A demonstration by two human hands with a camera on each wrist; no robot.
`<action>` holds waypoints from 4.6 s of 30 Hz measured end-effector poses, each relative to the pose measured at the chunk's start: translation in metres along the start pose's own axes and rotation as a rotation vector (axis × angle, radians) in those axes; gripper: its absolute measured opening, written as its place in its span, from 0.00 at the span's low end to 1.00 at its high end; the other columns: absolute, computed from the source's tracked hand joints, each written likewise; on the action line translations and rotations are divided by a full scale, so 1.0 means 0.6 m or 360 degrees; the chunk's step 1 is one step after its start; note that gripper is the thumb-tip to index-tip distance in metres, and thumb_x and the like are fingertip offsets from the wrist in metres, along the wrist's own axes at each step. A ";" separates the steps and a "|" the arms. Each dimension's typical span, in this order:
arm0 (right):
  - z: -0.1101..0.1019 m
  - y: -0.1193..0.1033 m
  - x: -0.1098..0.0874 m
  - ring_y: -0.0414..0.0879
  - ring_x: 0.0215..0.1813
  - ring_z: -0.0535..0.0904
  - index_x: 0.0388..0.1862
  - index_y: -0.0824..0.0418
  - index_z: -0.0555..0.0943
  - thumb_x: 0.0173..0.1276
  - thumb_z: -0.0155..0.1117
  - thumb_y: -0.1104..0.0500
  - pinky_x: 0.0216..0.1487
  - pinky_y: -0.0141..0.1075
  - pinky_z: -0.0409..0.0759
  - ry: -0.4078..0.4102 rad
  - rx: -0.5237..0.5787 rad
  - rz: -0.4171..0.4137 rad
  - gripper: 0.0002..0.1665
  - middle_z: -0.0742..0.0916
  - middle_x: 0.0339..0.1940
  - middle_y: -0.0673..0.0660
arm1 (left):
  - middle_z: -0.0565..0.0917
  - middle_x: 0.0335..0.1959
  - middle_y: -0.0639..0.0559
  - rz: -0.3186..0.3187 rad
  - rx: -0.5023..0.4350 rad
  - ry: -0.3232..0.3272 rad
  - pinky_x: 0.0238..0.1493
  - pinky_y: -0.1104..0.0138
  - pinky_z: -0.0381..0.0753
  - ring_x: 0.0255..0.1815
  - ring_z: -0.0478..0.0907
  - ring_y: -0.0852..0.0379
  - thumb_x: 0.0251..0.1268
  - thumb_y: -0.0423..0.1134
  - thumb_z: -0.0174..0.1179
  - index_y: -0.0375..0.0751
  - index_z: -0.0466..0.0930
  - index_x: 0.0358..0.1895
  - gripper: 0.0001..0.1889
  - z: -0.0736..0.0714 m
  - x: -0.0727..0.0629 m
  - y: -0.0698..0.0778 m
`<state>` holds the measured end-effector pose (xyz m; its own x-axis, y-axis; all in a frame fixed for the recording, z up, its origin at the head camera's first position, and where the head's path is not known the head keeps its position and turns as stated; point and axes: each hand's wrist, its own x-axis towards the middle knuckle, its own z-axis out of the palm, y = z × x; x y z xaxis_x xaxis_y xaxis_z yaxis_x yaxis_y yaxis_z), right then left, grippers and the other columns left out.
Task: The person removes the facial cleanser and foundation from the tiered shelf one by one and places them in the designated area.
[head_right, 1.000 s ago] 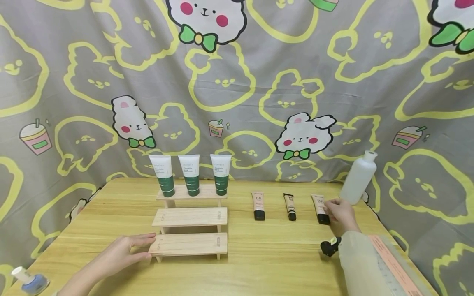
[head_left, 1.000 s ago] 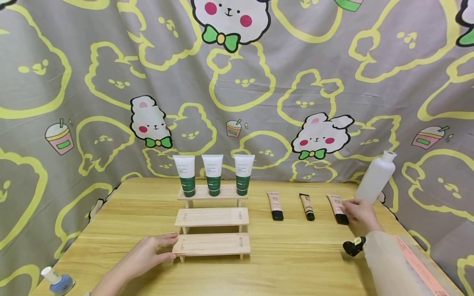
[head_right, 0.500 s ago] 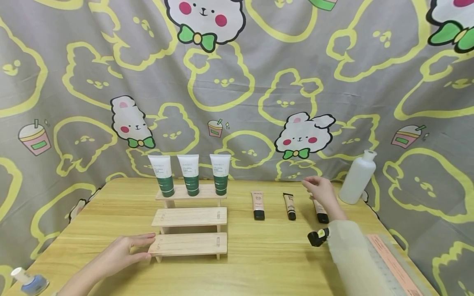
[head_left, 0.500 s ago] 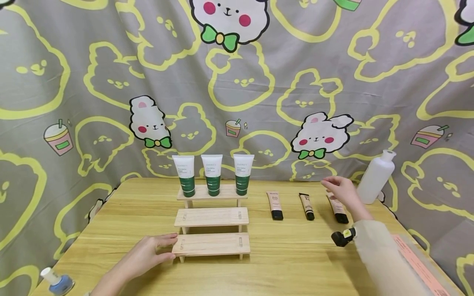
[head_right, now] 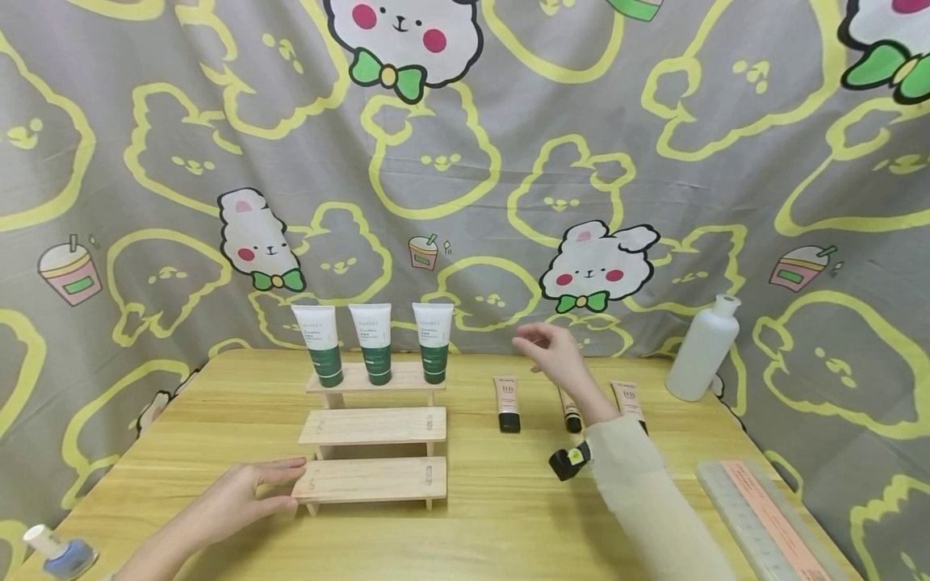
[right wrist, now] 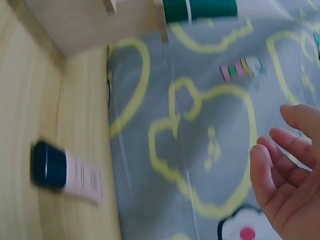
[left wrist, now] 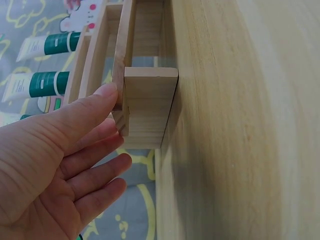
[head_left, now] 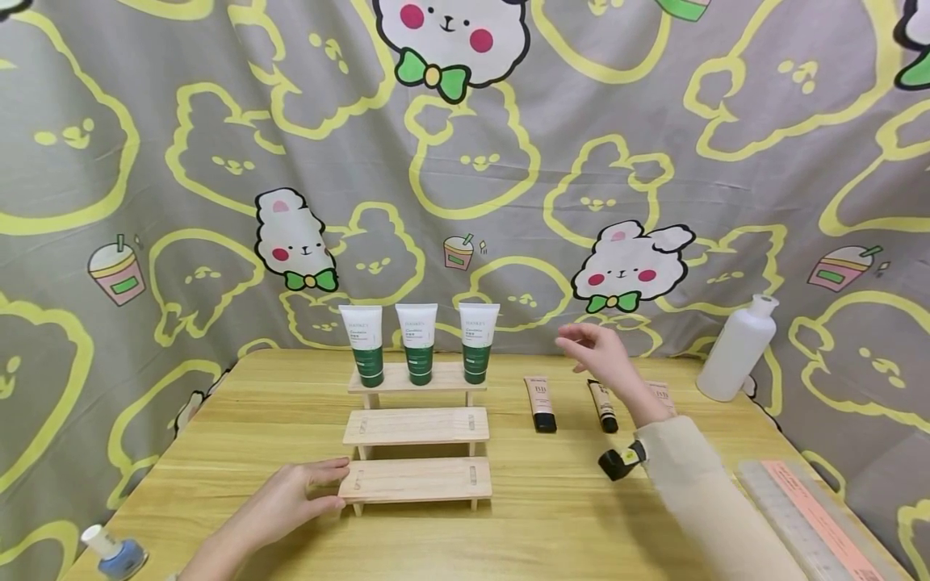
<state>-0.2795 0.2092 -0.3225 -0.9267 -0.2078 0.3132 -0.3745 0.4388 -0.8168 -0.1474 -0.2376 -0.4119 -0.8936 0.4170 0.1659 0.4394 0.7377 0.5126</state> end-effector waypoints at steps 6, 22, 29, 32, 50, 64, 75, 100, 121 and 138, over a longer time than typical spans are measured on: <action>0.060 -0.028 0.010 0.50 0.38 0.78 0.52 0.68 0.76 0.64 0.63 0.57 0.30 0.42 0.82 -0.0104 0.0077 -0.0118 0.21 0.82 0.43 0.62 | 0.78 0.53 0.45 -0.0008 0.0000 0.0001 0.54 0.52 0.71 0.55 0.72 0.46 0.56 0.54 0.61 0.35 0.80 0.50 0.27 0.000 0.000 0.001; 0.145 -0.047 0.019 0.53 0.48 0.76 0.53 0.68 0.75 0.63 0.64 0.59 0.33 0.42 0.82 -0.0164 0.0321 -0.0090 0.22 0.80 0.46 0.61 | 0.78 0.53 0.46 -0.0023 -0.0016 -0.0006 0.53 0.52 0.71 0.56 0.72 0.45 0.55 0.55 0.61 0.34 0.80 0.50 0.28 0.000 0.000 0.001; 0.150 -0.056 0.024 0.52 0.46 0.76 0.53 0.68 0.75 0.64 0.63 0.60 0.32 0.40 0.82 -0.0136 0.0317 -0.0128 0.21 0.80 0.44 0.61 | 0.79 0.53 0.47 -0.0008 0.0001 0.0006 0.53 0.53 0.72 0.55 0.72 0.47 0.55 0.55 0.61 0.35 0.80 0.50 0.27 0.000 0.000 0.001; 0.152 -0.056 0.026 0.53 0.45 0.76 0.52 0.69 0.75 0.64 0.63 0.62 0.32 0.42 0.82 -0.0120 0.0338 -0.0125 0.20 0.81 0.44 0.62 | 0.79 0.53 0.46 -0.0008 -0.0007 -0.0001 0.53 0.53 0.72 0.55 0.72 0.46 0.55 0.55 0.61 0.34 0.80 0.50 0.27 -0.001 0.000 0.002; 0.153 -0.058 0.027 0.51 0.41 0.78 0.48 0.70 0.77 0.63 0.63 0.63 0.31 0.43 0.82 -0.0064 0.0301 -0.0126 0.16 0.82 0.40 0.61 | 0.78 0.53 0.44 -0.0014 -0.0017 -0.0015 0.53 0.53 0.71 0.56 0.72 0.45 0.55 0.54 0.62 0.34 0.80 0.49 0.27 -0.002 0.001 0.004; 0.109 -0.046 -0.003 0.50 0.40 0.79 0.46 0.68 0.78 0.63 0.64 0.61 0.32 0.44 0.82 -0.0013 0.0254 -0.0058 0.15 0.83 0.39 0.60 | 0.78 0.53 0.44 -0.0014 -0.0027 -0.0015 0.53 0.53 0.71 0.55 0.72 0.45 0.55 0.54 0.62 0.33 0.80 0.49 0.27 -0.002 0.001 0.005; 0.065 0.002 -0.059 0.50 0.39 0.79 0.47 0.74 0.75 0.63 0.64 0.61 0.32 0.44 0.82 -0.0088 0.0267 0.0111 0.19 0.83 0.38 0.62 | 0.78 0.53 0.43 -0.0003 -0.0012 -0.0001 0.53 0.52 0.71 0.55 0.73 0.45 0.55 0.53 0.62 0.33 0.80 0.49 0.27 -0.001 0.000 0.005; 0.072 0.084 -0.189 0.47 0.26 0.78 0.39 0.73 0.76 0.61 0.64 0.57 0.21 0.34 0.79 -0.0513 0.0331 0.0523 0.18 0.81 0.25 0.56 | 0.78 0.53 0.43 0.0002 0.0012 -0.0006 0.52 0.52 0.72 0.54 0.73 0.44 0.55 0.52 0.63 0.33 0.80 0.50 0.26 -0.002 0.001 0.007; 0.071 0.107 -0.205 0.38 0.15 0.75 0.36 0.70 0.78 0.64 0.61 0.57 0.16 0.27 0.76 -0.0708 0.0393 0.0719 0.14 0.82 0.20 0.56 | 0.78 0.53 0.42 0.0004 -0.0009 -0.0012 0.52 0.53 0.72 0.55 0.73 0.44 0.55 0.49 0.64 0.32 0.80 0.50 0.25 -0.003 0.000 0.009; 0.063 0.109 -0.208 0.38 0.15 0.76 0.35 0.68 0.73 0.63 0.61 0.57 0.15 0.27 0.76 -0.0777 0.0425 0.0760 0.14 0.83 0.20 0.59 | 0.78 0.53 0.43 -0.0010 -0.0012 -0.0012 0.53 0.52 0.71 0.55 0.72 0.45 0.55 0.53 0.62 0.33 0.80 0.50 0.27 -0.002 0.001 0.007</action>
<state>-0.1873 0.2310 -0.4335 -0.8438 -0.4402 -0.3069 0.1448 0.3639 -0.9201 -0.1463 -0.2349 -0.4085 -0.8958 0.4161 0.1564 0.4329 0.7365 0.5198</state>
